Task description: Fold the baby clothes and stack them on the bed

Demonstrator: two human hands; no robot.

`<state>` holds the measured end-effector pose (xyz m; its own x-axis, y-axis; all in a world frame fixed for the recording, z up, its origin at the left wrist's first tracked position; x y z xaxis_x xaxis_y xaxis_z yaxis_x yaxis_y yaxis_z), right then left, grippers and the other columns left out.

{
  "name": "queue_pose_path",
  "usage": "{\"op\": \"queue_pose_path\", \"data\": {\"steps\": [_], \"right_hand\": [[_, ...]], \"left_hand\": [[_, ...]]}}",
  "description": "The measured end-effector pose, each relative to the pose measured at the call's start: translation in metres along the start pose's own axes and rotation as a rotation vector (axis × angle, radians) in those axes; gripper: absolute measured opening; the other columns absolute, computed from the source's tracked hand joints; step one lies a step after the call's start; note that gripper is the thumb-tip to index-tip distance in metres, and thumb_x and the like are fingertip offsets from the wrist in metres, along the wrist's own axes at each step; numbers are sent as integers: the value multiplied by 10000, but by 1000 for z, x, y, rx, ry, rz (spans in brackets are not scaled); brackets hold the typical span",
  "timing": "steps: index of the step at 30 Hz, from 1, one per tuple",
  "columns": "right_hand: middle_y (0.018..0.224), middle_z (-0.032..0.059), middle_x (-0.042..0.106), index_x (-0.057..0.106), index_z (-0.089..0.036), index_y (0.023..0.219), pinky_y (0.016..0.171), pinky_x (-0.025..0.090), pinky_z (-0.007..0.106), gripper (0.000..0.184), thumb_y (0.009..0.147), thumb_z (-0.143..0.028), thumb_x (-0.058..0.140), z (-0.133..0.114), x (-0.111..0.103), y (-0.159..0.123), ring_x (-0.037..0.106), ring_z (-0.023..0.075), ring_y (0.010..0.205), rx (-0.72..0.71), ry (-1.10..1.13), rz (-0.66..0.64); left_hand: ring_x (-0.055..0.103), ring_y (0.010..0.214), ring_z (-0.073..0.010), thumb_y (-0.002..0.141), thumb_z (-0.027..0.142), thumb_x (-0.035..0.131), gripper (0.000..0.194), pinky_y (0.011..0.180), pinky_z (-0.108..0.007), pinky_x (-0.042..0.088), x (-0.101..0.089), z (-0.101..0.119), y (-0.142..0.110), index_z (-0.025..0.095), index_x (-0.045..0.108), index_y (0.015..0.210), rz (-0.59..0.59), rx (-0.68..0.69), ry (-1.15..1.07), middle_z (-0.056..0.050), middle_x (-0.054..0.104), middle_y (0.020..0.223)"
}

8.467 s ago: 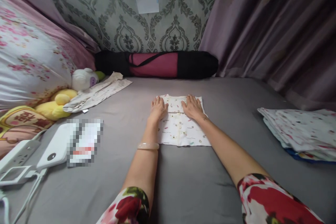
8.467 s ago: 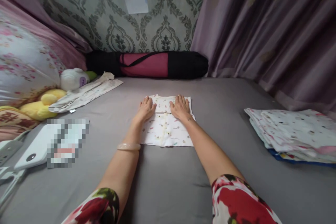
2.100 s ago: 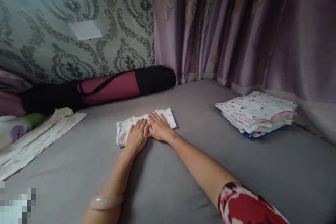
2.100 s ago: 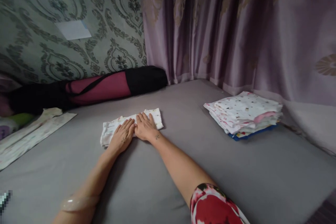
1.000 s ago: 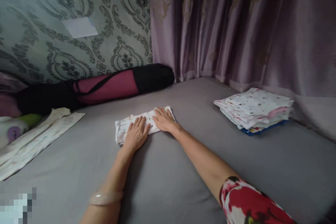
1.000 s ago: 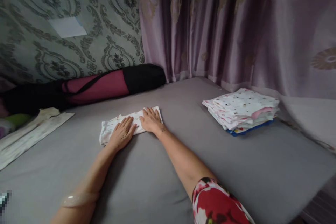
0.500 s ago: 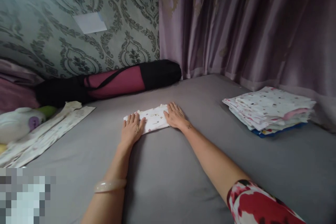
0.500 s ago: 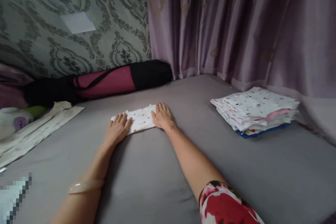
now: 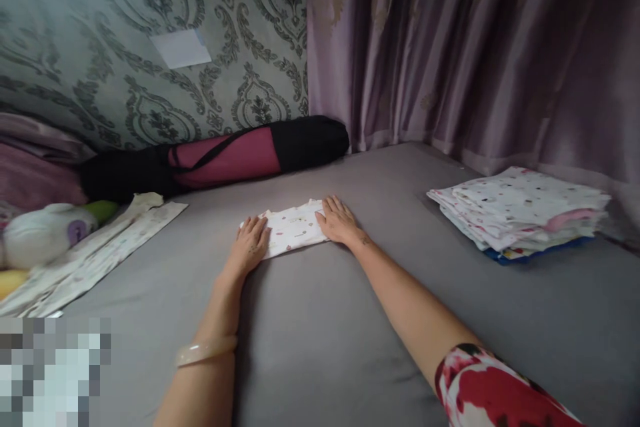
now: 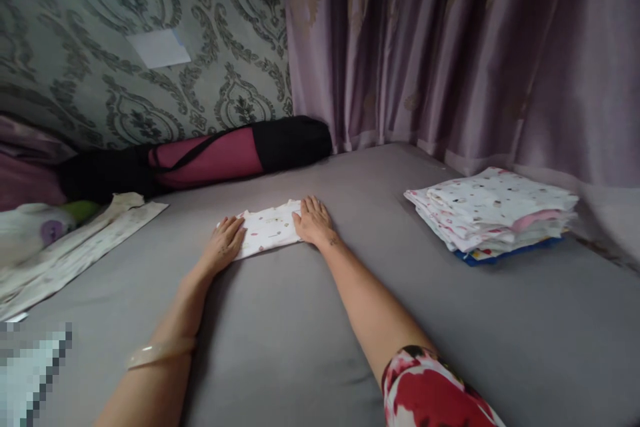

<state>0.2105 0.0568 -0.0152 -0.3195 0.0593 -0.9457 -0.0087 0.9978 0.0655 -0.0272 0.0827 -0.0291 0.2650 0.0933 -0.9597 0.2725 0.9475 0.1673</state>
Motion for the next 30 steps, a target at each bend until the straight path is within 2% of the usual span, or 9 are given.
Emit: {"op": "queue_pose_path", "data": {"steps": [5,9,12,14,17,19,23,30], "right_hand": [[1568,144,267,326,-39,1482,1172,158,396,623,974,-392,252,4,0,3,160,250,1464,-9,-10,-31],[1560,154,282,344,-57,1476,1171,139,439,591,973,-359,276,3,-7,2,176,263,1459,-22,-31,-12],[1562,154,279,344,-51,1475,1178,96,450,569,969,-306,285,-13,-16,-1,164,262,1461,-75,-41,48],[1561,147,285,343,-43,1474,1183,92,431,567,970,-293,274,-33,-17,-5,174,250,1460,-155,-21,61],[1561,140,286,337,-39,1478,1189,72,403,565,969,-271,258,-62,-12,-14,168,224,1462,-268,-4,91],[1560,136,290,340,-41,1478,1189,72,389,564,962,-257,265,-70,-4,-19,170,215,1462,-272,-4,92],[1545,126,329,366,-51,1469,1183,116,383,567,966,-299,279,-66,12,-20,216,224,1448,-216,12,54],[1548,117,325,361,-67,1474,1181,121,398,564,971,-311,285,-64,11,-18,220,231,1446,-203,18,32]], "left_hand": [[328,1411,-259,958,335,311,490,1132,-430,322,-1,-5,1,176,479,1391,15,-28,-16,-114,462,1461],[304,1422,-291,966,315,311,461,1146,-512,267,-14,-2,-3,165,499,1360,55,-80,13,-125,457,1465],[314,1417,-296,970,265,294,435,1151,-525,242,-34,13,-6,134,525,1315,163,-92,31,-138,483,1442],[370,1388,-280,971,242,287,421,1137,-491,288,-40,35,-7,132,542,1287,190,-21,2,-134,534,1395],[415,1362,-244,976,240,279,427,1130,-424,326,-33,71,-7,107,544,1283,164,128,-47,-149,552,1373],[380,1386,-257,986,288,273,459,1135,-453,314,-20,84,-8,104,509,1334,116,138,-38,-157,502,1424],[302,1426,-270,996,349,248,516,1152,-498,262,4,83,-10,137,419,1434,-34,66,11,-122,399,1505],[251,1449,-236,1002,343,226,528,1179,-443,218,2,80,-11,151,360,1475,-91,35,58,-82,341,1542]]}}
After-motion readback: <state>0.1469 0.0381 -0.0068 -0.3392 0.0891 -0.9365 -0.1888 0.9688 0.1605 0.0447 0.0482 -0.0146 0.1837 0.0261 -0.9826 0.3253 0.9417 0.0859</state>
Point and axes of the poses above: each hand's wrist, its own y-axis towards the middle knuckle, its own x-axis out of the palm, z = x × y, the point moved 7 cm from there along y, towards the middle knuckle
